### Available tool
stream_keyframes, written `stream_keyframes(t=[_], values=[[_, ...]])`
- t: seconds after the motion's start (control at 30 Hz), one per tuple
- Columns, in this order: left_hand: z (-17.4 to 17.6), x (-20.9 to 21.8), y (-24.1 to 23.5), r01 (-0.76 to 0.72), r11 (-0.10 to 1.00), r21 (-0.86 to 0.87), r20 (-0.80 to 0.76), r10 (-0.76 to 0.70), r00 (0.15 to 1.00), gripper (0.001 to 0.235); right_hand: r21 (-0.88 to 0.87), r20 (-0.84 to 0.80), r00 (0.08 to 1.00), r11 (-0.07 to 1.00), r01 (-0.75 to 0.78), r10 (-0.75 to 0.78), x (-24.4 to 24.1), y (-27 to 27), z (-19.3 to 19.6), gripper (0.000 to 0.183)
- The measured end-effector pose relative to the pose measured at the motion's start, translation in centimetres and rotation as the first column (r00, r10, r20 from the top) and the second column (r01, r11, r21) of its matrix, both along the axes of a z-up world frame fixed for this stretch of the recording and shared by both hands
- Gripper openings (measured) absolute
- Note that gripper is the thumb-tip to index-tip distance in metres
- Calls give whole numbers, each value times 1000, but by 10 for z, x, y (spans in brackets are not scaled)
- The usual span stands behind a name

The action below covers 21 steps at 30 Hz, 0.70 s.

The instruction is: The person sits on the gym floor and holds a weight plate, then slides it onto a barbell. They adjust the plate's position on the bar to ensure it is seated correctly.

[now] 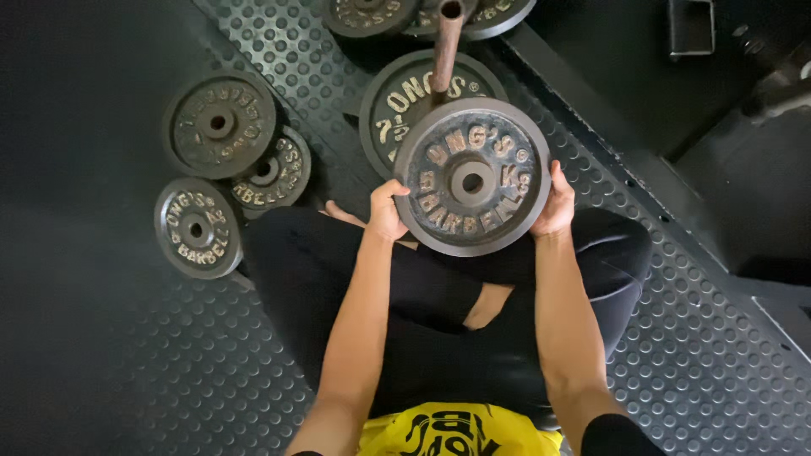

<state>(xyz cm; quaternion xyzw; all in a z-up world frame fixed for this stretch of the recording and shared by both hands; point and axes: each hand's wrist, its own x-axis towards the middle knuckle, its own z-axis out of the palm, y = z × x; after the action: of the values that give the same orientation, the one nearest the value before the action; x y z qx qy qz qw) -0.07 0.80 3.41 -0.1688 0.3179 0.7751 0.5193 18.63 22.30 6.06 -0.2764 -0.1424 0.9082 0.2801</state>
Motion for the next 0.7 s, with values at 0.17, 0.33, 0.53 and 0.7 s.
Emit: stream_keyframes(t=[0.17, 0.33, 0.53, 0.7], values=[[19, -3, -7, 42, 998, 41, -22, -41, 999, 33, -9, -40, 999, 999, 32, -32, 24, -17, -5, 49], [45, -1, -24, 88, 991, 104, -20, -86, 996, 35, 85, -41, 999, 996, -8, 12, 45, -40, 2, 55], [84, 9, -64, 134, 960, 247, -56, -123, 991, 30, 198, -121, 992, 980, 1, 24, 45, -83, 34, 61], [93, 13, -100, 115, 915, 386, -21, -115, 993, 41, 233, -72, 997, 972, 41, -25, 45, -120, 63, 53]])
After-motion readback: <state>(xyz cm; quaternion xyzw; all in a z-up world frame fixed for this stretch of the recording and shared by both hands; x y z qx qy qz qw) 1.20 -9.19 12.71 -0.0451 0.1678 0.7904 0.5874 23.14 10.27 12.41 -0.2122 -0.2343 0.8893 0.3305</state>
